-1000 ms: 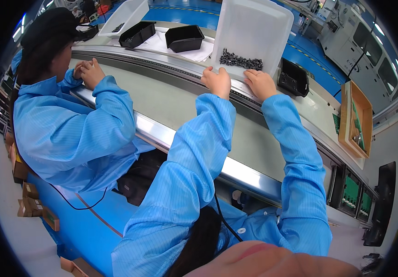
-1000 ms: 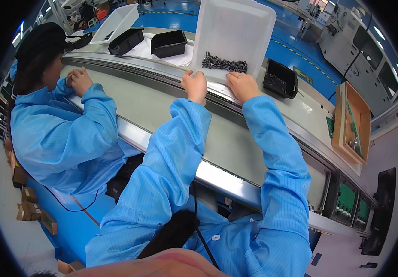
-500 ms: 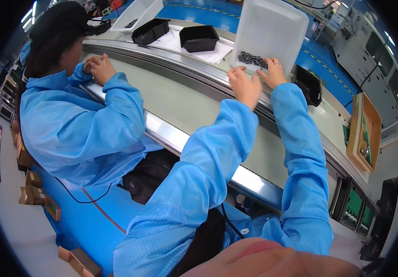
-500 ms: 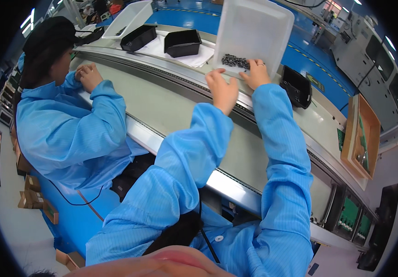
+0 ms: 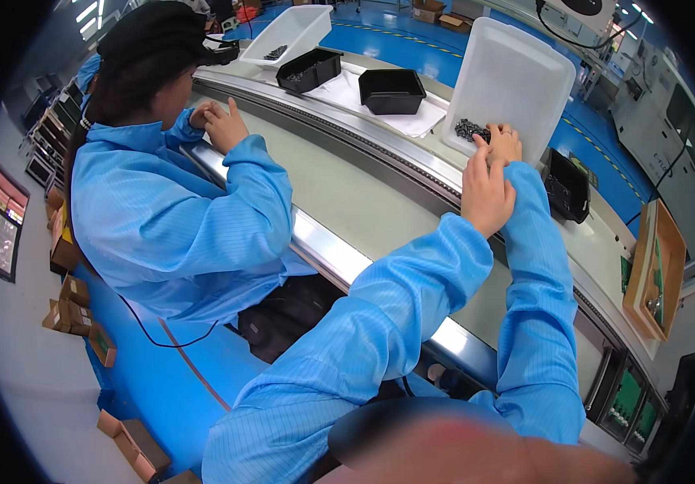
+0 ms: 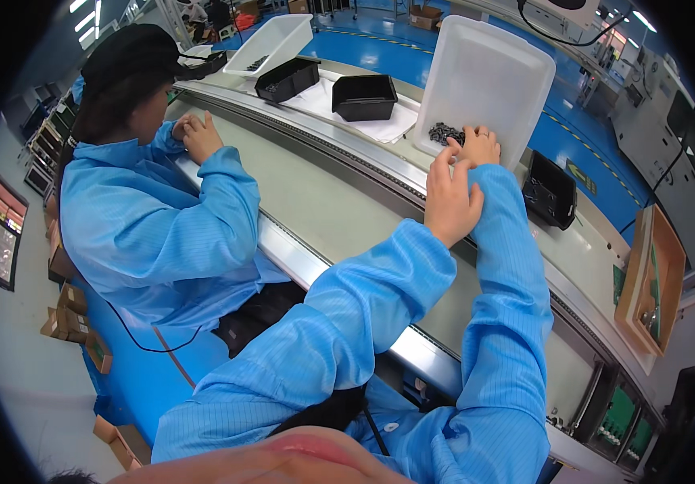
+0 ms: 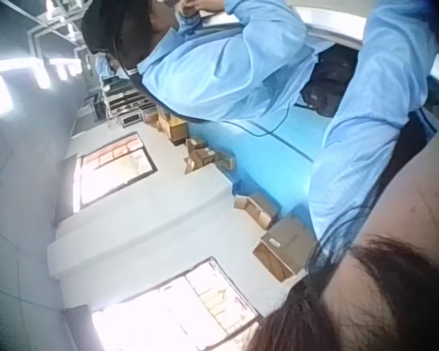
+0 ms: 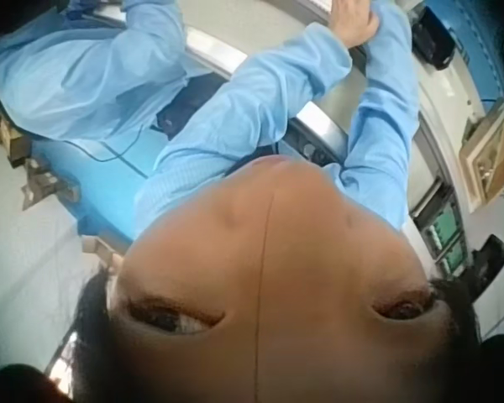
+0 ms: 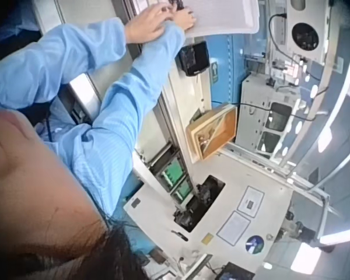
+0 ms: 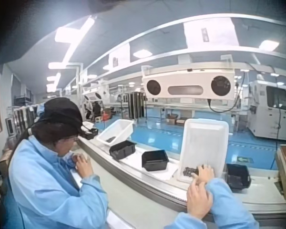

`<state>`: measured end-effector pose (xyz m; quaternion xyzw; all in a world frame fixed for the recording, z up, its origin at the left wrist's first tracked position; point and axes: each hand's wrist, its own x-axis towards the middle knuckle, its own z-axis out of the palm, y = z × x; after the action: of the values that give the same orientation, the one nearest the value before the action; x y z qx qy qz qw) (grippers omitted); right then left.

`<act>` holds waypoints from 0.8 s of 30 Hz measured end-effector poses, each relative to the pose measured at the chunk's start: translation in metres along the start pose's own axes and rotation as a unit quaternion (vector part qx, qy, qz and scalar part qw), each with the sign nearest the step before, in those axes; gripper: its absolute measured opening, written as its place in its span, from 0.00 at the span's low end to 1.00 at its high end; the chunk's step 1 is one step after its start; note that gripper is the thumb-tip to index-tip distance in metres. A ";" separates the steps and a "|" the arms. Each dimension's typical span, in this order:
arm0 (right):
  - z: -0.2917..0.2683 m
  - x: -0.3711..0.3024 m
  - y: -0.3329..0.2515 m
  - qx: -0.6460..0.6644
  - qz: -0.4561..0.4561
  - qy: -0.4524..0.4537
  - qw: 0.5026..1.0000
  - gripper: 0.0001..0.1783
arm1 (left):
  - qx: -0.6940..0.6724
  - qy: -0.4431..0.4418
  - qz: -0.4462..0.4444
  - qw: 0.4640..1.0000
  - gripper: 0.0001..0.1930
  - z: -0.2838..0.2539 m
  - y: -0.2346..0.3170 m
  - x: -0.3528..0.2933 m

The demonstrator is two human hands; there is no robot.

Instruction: The person installs components onto a circuit board fixture along an assembly line, then retrieves small parts from a container and connects them together by hand.

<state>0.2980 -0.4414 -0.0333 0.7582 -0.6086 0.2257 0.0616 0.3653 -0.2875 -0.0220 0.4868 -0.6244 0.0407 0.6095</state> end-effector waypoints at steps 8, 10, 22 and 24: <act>0.005 0.009 0.010 0.036 -0.009 -0.060 0.998 0.19 | 0.000 -0.005 0.000 1.000 0.15 0.001 -0.003 0.001; 0.013 0.010 0.018 0.047 -0.026 -0.057 0.997 0.17 | -0.002 -0.007 0.005 1.000 0.15 0.001 -0.001 0.001; 0.003 0.014 0.009 0.079 -0.084 -0.076 0.991 0.13 | -0.009 -0.012 0.019 1.000 0.14 0.003 0.001 -0.001; -0.001 0.017 0.009 0.089 -0.076 -0.065 0.991 0.13 | -0.009 -0.015 0.024 1.000 0.14 0.003 -0.001 0.001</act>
<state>0.2920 -0.4584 -0.0264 0.8176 -0.5296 0.2239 -0.0289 0.3642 -0.2909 -0.0228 0.4672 -0.6450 0.0424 0.6032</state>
